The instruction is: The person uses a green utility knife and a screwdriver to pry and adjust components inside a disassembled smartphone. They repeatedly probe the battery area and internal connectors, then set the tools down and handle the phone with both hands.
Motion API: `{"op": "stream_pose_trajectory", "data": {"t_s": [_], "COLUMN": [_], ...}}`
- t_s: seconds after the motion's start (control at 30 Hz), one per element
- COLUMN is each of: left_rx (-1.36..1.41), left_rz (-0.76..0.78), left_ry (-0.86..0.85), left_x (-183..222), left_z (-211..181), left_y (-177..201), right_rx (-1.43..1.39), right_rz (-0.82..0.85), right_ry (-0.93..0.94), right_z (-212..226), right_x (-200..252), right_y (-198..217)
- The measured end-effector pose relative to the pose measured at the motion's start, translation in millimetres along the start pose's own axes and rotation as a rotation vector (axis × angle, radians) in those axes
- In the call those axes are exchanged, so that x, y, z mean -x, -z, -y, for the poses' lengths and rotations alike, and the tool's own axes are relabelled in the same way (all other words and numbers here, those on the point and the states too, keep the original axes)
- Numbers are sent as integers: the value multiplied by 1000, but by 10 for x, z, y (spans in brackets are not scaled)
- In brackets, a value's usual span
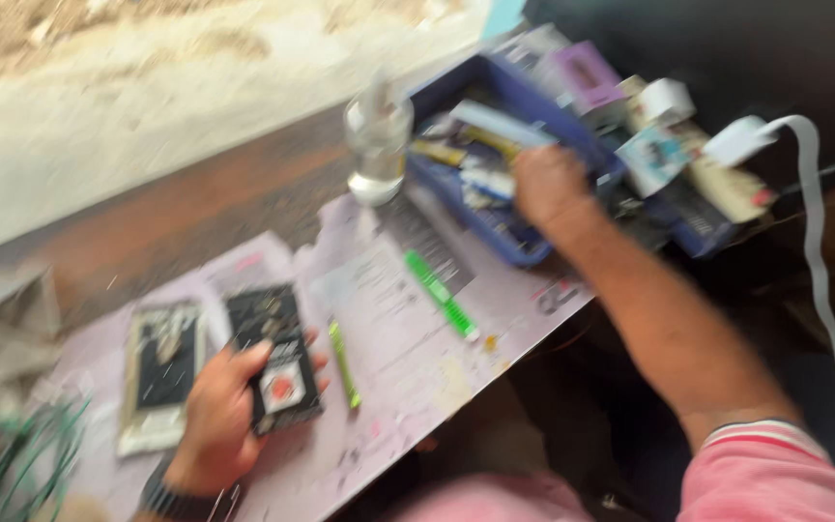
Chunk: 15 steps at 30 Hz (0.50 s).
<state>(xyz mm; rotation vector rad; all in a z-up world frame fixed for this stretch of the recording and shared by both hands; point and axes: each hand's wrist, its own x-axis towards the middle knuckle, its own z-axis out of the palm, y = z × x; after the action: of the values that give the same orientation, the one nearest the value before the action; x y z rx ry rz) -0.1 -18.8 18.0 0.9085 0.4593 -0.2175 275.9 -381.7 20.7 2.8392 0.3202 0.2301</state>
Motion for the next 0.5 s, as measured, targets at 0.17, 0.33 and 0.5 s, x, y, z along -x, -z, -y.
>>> {"op": "stream_pose_trajectory", "data": {"t_s": [0.17, 0.33, 0.5], "left_rx": [33, 73, 114], "left_rz": [155, 186, 158], "left_ry": [-59, -93, -110], "left_x": [-15, -18, -30], "left_z": [34, 50, 45], "left_y": [141, 179, 172], "right_rx": [-17, -653, -1614], "right_rz": [225, 61, 352], "right_ry": [-193, -115, 406], "right_z": [11, -40, 424], "right_x": [69, 949, 1940], "right_y": [368, 999, 1004]}}
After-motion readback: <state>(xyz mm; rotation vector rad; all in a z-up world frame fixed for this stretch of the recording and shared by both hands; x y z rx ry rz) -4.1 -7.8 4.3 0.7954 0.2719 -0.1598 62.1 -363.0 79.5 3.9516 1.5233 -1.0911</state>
